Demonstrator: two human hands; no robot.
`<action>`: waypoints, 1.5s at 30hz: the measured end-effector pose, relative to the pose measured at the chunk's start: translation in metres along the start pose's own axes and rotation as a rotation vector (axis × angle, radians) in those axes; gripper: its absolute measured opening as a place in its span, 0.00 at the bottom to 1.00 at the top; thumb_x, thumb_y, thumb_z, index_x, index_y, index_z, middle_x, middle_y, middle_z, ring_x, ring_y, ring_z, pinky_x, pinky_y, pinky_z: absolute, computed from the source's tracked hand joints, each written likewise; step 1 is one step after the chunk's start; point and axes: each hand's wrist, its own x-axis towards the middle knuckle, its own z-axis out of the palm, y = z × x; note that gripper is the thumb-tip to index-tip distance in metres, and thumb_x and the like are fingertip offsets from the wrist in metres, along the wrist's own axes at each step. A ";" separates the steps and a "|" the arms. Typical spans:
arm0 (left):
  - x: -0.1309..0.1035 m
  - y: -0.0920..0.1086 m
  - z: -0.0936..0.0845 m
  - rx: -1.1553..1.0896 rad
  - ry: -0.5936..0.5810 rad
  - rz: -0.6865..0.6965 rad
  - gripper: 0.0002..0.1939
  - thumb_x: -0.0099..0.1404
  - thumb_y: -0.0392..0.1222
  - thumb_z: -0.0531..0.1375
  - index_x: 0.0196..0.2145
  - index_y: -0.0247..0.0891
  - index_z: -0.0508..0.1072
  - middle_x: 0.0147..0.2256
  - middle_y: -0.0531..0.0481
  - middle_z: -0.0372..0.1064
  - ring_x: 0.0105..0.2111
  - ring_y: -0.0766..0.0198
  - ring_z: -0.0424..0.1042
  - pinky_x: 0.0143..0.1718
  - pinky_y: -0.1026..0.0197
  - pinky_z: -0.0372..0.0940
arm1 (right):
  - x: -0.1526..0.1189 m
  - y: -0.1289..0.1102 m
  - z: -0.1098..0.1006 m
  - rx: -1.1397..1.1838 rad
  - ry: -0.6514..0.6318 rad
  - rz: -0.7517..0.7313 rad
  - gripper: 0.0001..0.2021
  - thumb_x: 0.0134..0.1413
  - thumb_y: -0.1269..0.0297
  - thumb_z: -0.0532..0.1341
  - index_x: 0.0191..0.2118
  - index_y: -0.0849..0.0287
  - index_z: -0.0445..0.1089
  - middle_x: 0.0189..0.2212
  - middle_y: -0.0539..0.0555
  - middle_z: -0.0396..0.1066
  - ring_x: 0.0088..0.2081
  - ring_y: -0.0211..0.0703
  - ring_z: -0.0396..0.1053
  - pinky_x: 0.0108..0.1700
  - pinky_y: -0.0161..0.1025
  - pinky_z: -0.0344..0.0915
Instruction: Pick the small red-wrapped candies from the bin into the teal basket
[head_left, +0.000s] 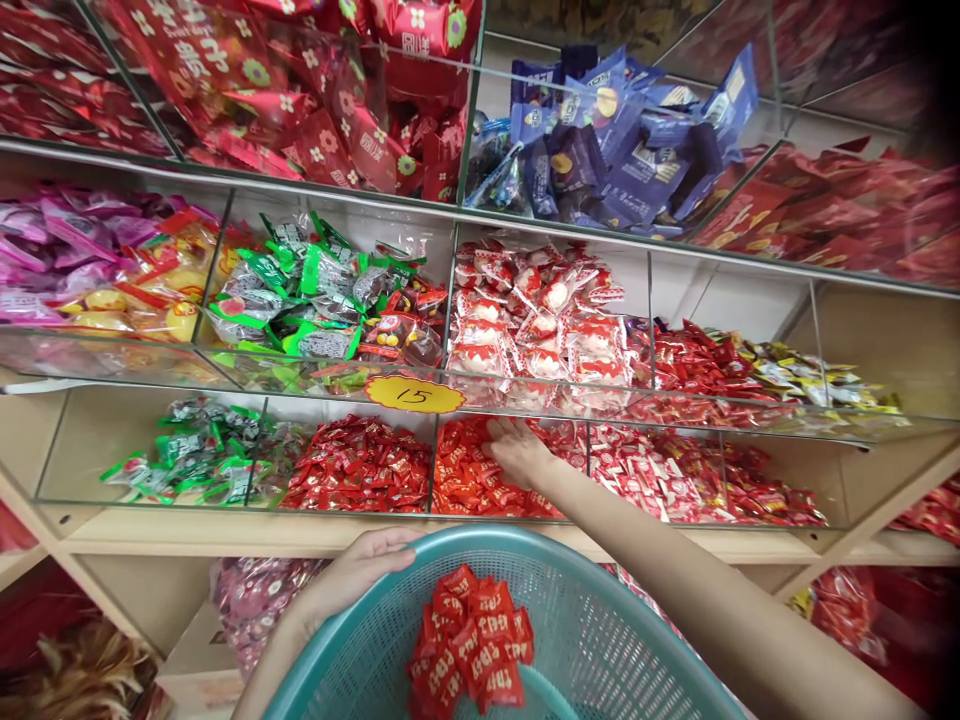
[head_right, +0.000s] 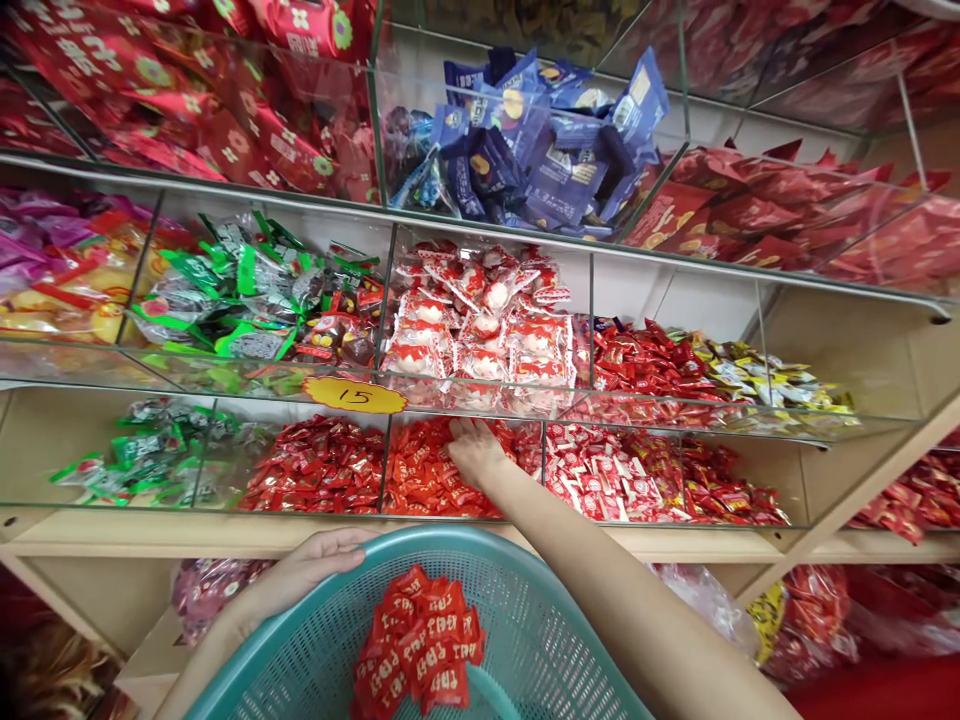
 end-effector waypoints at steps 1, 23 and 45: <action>0.000 0.000 0.000 -0.001 -0.001 0.001 0.17 0.54 0.42 0.58 0.43 0.42 0.69 0.45 0.50 0.68 0.46 0.54 0.65 0.49 0.55 0.56 | -0.001 0.000 -0.001 0.001 0.005 -0.003 0.15 0.41 0.69 0.59 0.39 0.60 0.69 0.46 0.62 0.59 0.48 0.52 0.53 0.46 0.44 0.49; -0.001 0.003 0.001 -0.001 0.011 -0.001 0.18 0.54 0.41 0.58 0.45 0.39 0.68 0.44 0.48 0.69 0.44 0.56 0.66 0.47 0.56 0.57 | -0.012 0.014 -0.006 0.162 0.064 -0.028 0.08 0.49 0.70 0.53 0.29 0.60 0.70 0.36 0.58 0.65 0.41 0.44 0.59 0.43 0.38 0.50; -0.001 0.002 0.004 -0.024 0.011 -0.018 0.17 0.56 0.39 0.57 0.45 0.38 0.67 0.42 0.48 0.70 0.43 0.57 0.66 0.45 0.58 0.57 | -0.101 -0.034 0.028 0.631 0.020 0.011 0.10 0.55 0.67 0.46 0.28 0.59 0.61 0.20 0.49 0.65 0.22 0.33 0.58 0.25 0.30 0.48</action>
